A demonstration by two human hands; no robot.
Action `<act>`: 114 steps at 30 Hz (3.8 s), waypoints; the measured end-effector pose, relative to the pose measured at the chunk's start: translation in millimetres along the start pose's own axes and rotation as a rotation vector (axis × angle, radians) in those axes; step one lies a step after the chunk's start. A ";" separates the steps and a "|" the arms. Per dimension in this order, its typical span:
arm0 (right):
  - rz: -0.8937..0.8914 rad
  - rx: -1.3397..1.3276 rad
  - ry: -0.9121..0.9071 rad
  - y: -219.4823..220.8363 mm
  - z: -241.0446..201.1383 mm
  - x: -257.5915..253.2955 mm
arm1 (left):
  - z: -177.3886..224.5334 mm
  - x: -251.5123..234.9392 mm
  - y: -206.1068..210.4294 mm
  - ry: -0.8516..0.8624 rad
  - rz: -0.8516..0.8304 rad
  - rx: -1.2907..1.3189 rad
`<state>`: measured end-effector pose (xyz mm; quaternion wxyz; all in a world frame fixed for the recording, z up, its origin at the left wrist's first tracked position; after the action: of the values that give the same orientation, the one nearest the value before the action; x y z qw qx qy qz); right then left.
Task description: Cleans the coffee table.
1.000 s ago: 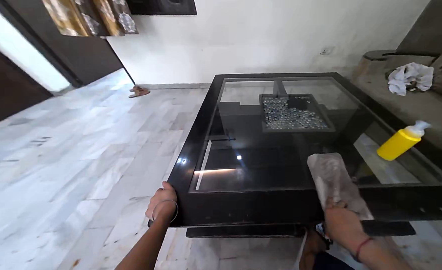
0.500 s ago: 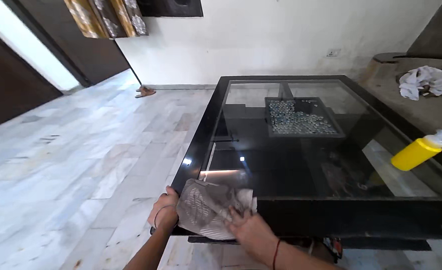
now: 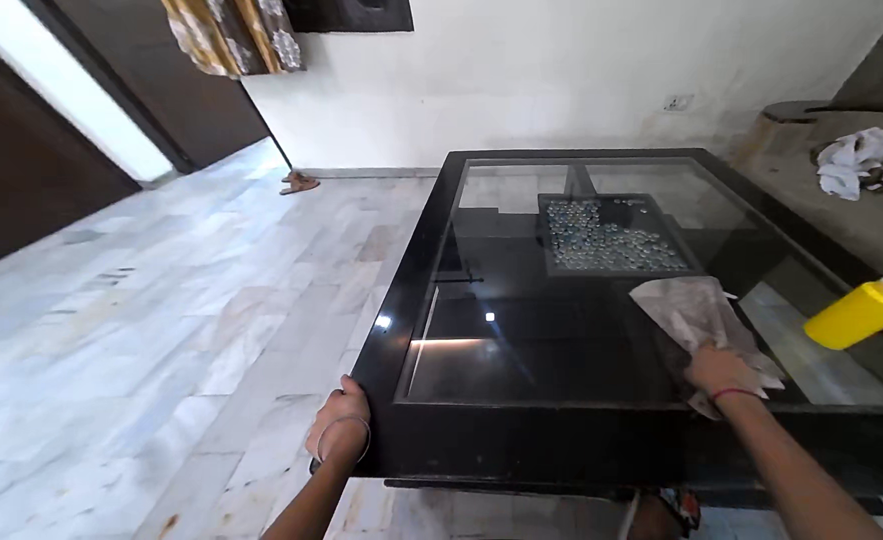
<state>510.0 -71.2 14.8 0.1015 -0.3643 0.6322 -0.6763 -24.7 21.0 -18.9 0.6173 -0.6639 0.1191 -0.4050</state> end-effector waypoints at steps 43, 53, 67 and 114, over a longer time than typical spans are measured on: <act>0.083 -0.146 -0.054 -11.7 -83.2 -58.1 | 3.1 3.6 -4.9 -0.001 -0.028 -0.041; -0.354 0.102 -1.000 62.1 -297.1 150.8 | 4.3 5.1 -7.1 -0.016 -0.034 -0.051; -0.135 0.158 -0.754 24.4 -137.1 69.7 | 2.7 8.3 -4.2 0.000 -0.016 -0.023; -0.432 0.310 -0.107 -13.6 27.1 133.1 | -1.3 3.6 2.9 0.035 0.021 0.024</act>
<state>436.2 -169.5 74.1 0.0427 -0.5059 0.4226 -0.7508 -22.4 17.0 -20.3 0.6273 -0.6480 0.1319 -0.4114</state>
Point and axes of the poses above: each hand's wrist, its own x-axis away from the middle knuckle, its own y-axis out of the palm, z = x × y, the point moved 3 cm from there along -x, towards the middle knuckle, and after that the axes turned 9 degrees about -x, right-handed, at the moved point
